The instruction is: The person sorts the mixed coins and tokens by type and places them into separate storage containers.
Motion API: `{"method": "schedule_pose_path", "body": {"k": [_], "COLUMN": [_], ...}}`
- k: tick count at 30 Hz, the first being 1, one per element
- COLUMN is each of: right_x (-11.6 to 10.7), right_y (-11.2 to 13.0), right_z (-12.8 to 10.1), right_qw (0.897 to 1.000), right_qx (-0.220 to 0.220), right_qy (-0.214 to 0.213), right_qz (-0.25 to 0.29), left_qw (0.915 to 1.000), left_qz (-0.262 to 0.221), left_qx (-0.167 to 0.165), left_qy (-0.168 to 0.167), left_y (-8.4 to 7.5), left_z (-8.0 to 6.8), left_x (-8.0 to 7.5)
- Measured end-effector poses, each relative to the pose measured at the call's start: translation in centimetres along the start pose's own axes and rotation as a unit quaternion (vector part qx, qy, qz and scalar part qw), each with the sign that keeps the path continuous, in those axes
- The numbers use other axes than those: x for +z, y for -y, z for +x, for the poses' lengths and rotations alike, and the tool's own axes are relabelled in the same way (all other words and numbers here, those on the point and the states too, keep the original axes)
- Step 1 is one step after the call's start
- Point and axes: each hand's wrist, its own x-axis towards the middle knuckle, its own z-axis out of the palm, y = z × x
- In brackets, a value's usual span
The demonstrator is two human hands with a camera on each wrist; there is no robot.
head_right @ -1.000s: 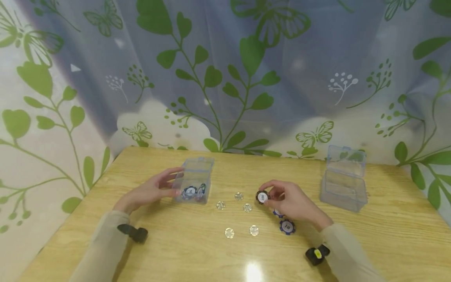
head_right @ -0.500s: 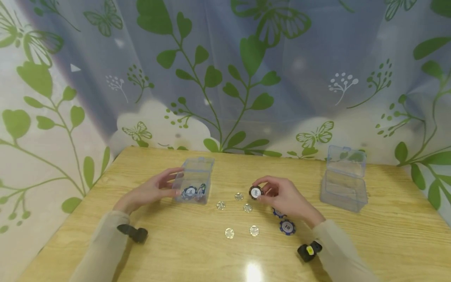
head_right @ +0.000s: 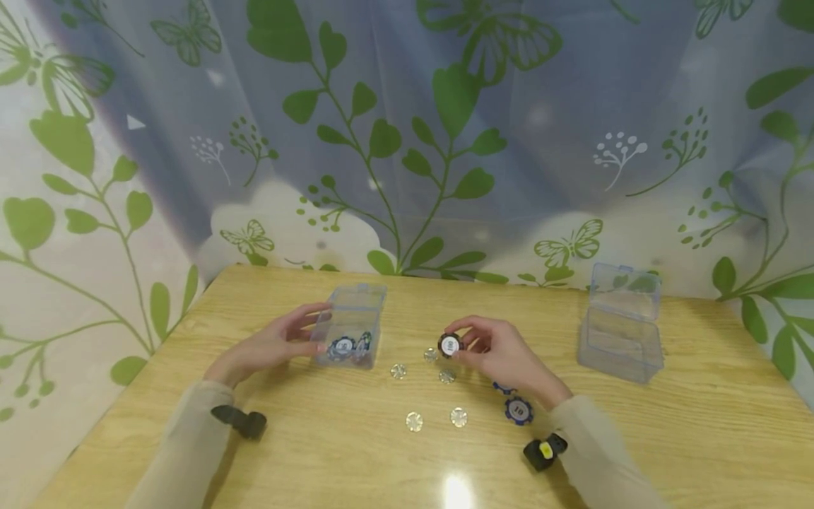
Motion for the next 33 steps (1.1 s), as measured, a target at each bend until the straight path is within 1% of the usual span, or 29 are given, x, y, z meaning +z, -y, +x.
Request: {"method": "schedule_pose_path", "body": {"k": [11, 19, 27, 33], "right_x": [1.0, 1.9, 2.6, 3.2], "right_y": [0.7, 1.4, 2.0, 2.8], "right_z": [1.0, 1.7, 2.2, 2.5], "right_qw": [1.0, 0.999, 0.999, 0.999], "right_qx": [0.004, 0.018, 0.008, 0.015], "right_qy": [-0.005, -0.004, -0.004, -0.012], "right_qz": [0.007, 0.028, 0.032, 0.041], "left_qw": [1.0, 1.0, 1.0, 1.0], "left_qz": [0.003, 0.006, 0.001, 0.004], "left_qx": [-0.001, 0.001, 0.005, 0.006], "left_qy": [-0.001, 0.003, 0.002, 0.004], "left_y": [-0.1, -0.1, -0.1, 0.0], "left_z": [-0.1, -0.1, 0.0, 0.0], "left_x": [0.0, -0.1, -0.1, -0.1]}}
